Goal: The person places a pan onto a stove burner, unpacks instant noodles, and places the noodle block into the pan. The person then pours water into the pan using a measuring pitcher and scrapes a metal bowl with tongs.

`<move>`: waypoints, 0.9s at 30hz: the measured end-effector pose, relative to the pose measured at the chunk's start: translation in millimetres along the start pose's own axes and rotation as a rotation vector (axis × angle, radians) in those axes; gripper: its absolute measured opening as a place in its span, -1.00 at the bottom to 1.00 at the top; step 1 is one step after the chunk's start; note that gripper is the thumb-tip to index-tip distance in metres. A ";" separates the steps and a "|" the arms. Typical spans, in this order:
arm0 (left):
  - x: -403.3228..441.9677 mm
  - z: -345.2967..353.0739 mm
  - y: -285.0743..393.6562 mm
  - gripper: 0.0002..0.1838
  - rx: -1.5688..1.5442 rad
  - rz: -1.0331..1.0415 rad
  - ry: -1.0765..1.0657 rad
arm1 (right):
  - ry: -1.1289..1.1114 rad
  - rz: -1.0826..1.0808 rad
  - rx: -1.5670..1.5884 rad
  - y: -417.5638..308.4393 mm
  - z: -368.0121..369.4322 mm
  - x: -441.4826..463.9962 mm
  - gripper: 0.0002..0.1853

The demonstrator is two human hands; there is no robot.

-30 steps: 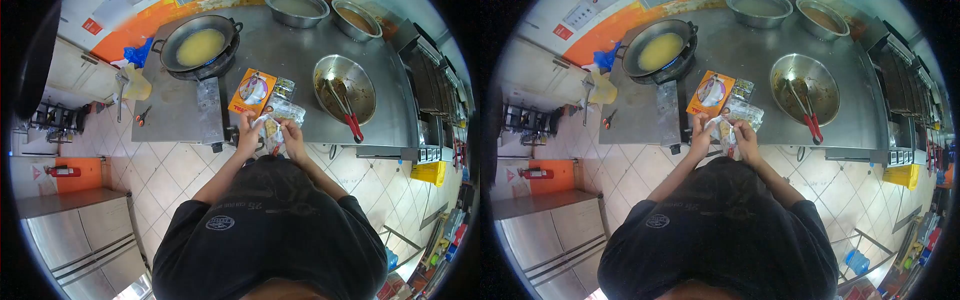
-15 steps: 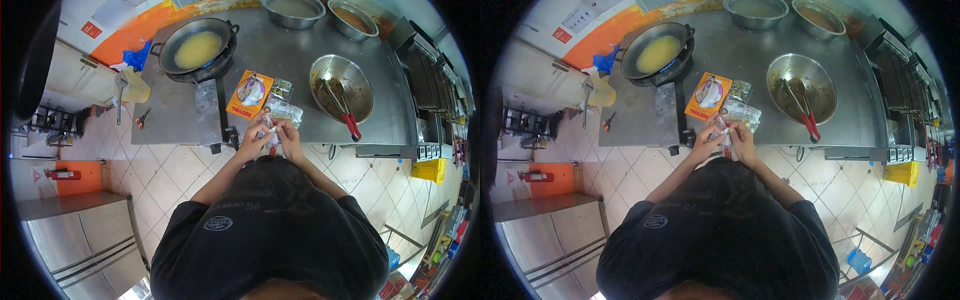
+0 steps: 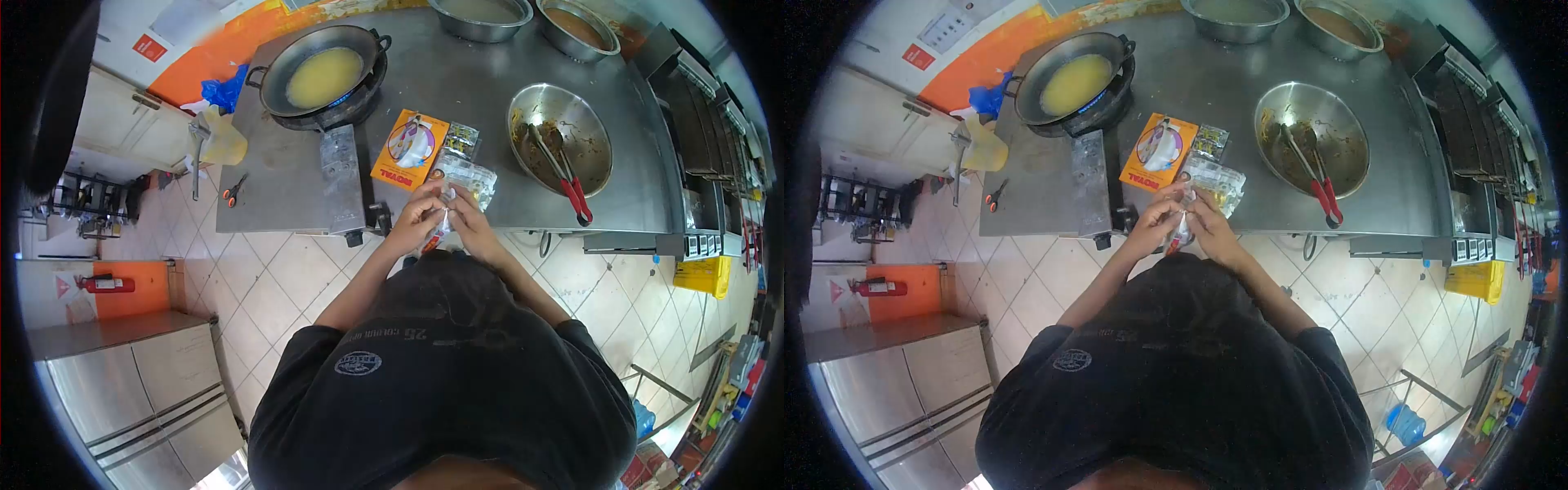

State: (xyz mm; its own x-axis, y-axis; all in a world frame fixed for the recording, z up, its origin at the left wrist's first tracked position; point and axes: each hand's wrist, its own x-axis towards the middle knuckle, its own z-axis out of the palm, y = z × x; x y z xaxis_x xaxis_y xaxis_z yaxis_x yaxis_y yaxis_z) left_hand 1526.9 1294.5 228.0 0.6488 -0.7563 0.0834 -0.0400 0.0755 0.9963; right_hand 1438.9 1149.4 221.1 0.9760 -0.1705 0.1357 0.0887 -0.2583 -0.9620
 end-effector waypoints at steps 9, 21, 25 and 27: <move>4.1 10.2 -21.6 -0.79 -0.805 -0.171 0.188 | 0.012 0.372 0.904 19.8 6.4 -7.4 -0.85; -8.5 -1.8 -6.2 -0.40 -0.738 -0.572 0.340 | 0.049 0.019 0.747 -43.8 -14.9 4.0 -0.86; -0.9 6.9 5.6 -0.42 -1.004 -0.487 0.127 | -0.031 -0.067 0.239 -73.7 -21.0 1.8 -0.92; 3.2 -1.0 -4.8 -0.49 -0.983 -0.506 0.268 | -0.048 -0.016 -0.048 -91.4 -22.5 2.9 -0.90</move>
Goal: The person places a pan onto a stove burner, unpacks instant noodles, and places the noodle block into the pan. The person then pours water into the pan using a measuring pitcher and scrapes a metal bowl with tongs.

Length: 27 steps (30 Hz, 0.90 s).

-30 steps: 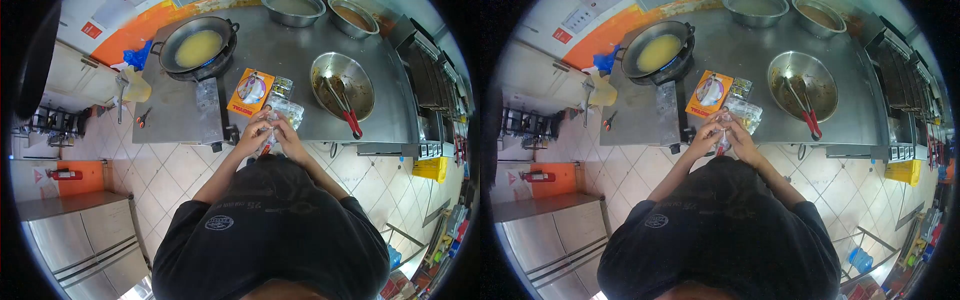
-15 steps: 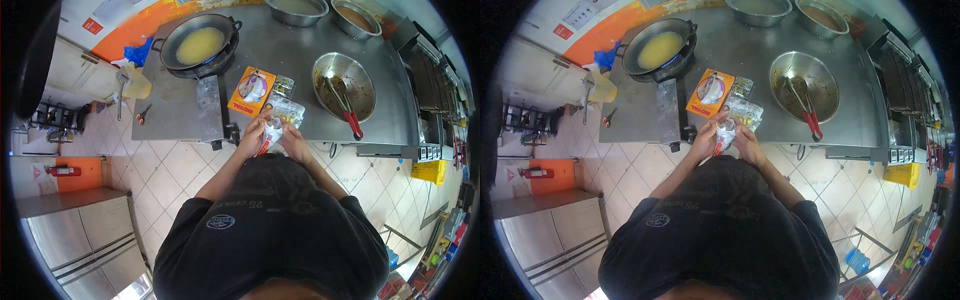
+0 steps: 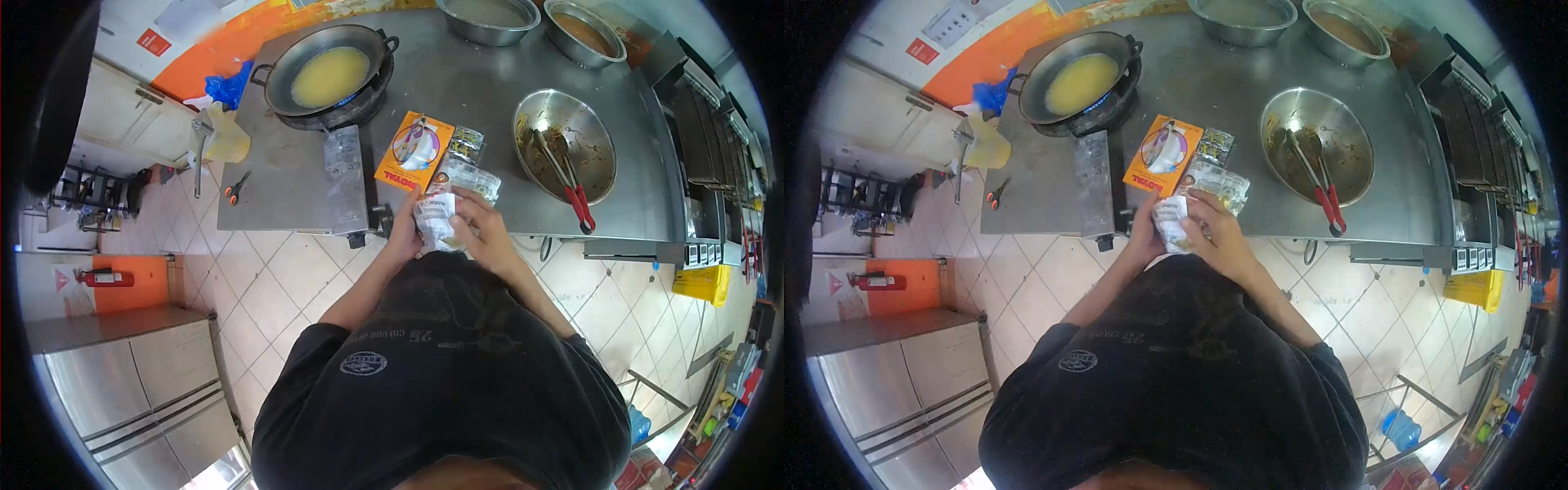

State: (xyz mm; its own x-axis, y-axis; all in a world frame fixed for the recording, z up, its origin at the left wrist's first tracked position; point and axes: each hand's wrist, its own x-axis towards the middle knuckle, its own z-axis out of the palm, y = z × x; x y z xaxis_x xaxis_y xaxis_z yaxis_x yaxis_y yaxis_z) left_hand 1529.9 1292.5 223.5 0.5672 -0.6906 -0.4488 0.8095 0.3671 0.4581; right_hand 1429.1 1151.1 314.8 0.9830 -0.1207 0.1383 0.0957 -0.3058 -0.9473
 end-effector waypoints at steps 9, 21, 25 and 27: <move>-21.9 16.0 8.8 -0.42 -0.007 -0.251 -0.030 | 0.044 -0.106 -0.464 -8.8 14.1 4.5 -0.78; -16.1 -2.5 -9.8 -0.62 0.275 -0.021 0.169 | -0.392 -0.012 -0.321 61.8 19.0 -4.7 -0.60; -19.5 -0.4 -9.1 -0.72 0.317 0.008 0.175 | -0.461 0.062 -0.225 77.1 25.5 -10.8 -0.49; -11.8 -10.3 -19.1 -0.80 0.275 0.084 0.154 | -0.423 0.138 -0.127 60.5 20.7 -11.0 -0.48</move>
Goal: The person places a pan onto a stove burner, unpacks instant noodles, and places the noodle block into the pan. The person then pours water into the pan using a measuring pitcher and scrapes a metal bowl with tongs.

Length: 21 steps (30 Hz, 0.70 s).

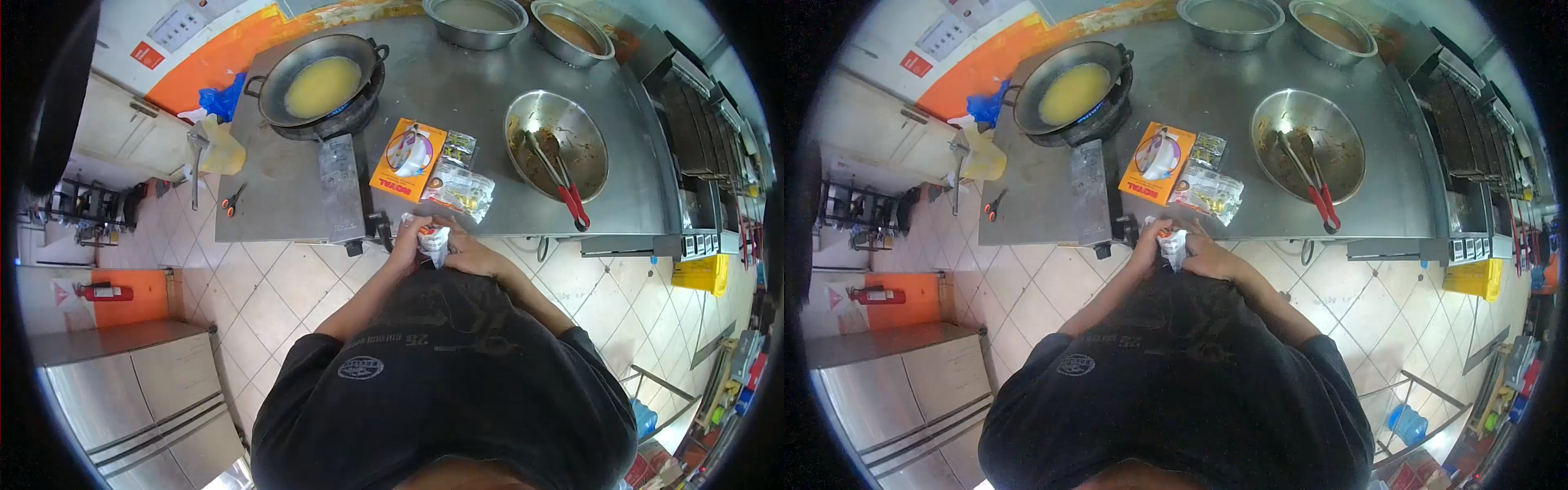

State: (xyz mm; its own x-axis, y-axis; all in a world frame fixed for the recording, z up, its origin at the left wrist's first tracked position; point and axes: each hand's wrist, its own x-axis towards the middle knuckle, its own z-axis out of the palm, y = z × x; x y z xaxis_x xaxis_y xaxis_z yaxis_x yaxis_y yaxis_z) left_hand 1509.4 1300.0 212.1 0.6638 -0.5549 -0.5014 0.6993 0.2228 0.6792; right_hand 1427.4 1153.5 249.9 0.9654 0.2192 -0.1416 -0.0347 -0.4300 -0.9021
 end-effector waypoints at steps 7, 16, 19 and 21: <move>10.7 -8.5 -1.9 -0.66 -0.179 -0.188 0.027 | 0.412 -0.156 -0.091 -5.8 -2.0 -5.6 -0.71; 9.0 2.2 17.8 -0.51 -0.294 -0.309 0.074 | 0.866 0.017 0.822 -8.3 -35.0 6.5 -0.87; 15.1 -9.1 11.6 -0.47 -0.364 -0.303 0.035 | 0.942 0.029 0.984 19.2 -54.0 26.5 -0.81; 13.1 -5.0 14.4 -0.48 -0.417 -0.294 0.021 | 0.961 0.059 1.028 40.5 -63.9 50.2 -0.77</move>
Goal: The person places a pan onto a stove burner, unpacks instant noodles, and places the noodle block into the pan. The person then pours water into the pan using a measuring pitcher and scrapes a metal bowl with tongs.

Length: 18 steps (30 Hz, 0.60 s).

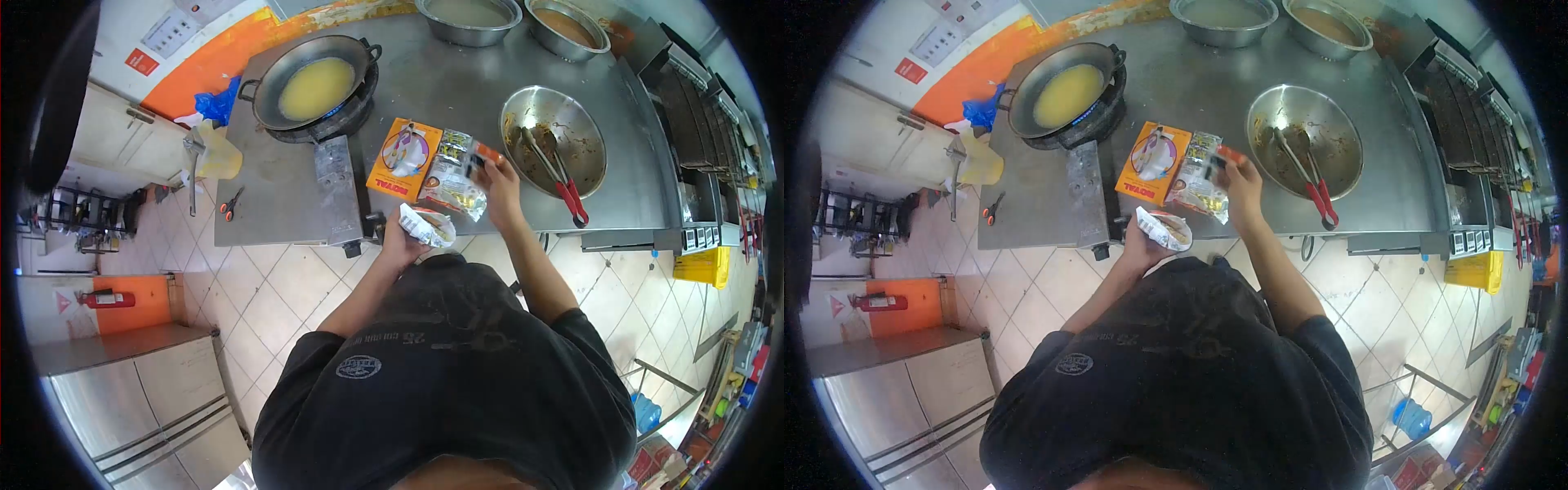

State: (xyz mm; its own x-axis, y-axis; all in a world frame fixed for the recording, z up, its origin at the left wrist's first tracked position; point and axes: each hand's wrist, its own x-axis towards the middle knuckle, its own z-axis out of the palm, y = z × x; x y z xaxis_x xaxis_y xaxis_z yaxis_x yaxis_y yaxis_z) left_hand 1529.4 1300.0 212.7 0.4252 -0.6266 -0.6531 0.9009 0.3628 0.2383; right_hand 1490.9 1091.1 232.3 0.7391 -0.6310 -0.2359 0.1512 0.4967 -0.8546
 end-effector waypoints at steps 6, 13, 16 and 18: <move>7.5 -1.4 4.6 -0.54 -0.043 0.084 -0.035 | 0.014 -0.160 -0.304 -1.8 9.3 -20.0 -0.82; 9.1 -2.6 3.0 -0.63 0.127 0.171 -0.214 | -0.612 -0.698 -1.327 -44.6 40.3 -107.2 -0.59; 12.8 -0.4 -6.9 -0.67 0.212 0.268 -0.143 | -0.662 -0.517 -1.359 -14.5 35.1 -96.2 -0.53; 5.2 11.8 -6.5 -0.69 0.204 0.280 -0.119 | -0.797 -0.429 -1.219 -15.3 31.6 -82.4 -0.52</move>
State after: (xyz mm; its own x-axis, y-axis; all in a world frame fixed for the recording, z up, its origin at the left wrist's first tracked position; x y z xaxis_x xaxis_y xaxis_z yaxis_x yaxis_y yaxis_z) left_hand 1526.8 1286.2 216.2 0.6543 -0.6024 -0.4572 0.7419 0.3943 0.5423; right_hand 1448.5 1154.3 279.4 0.9932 0.0801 0.0849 0.1167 -0.6683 -0.7346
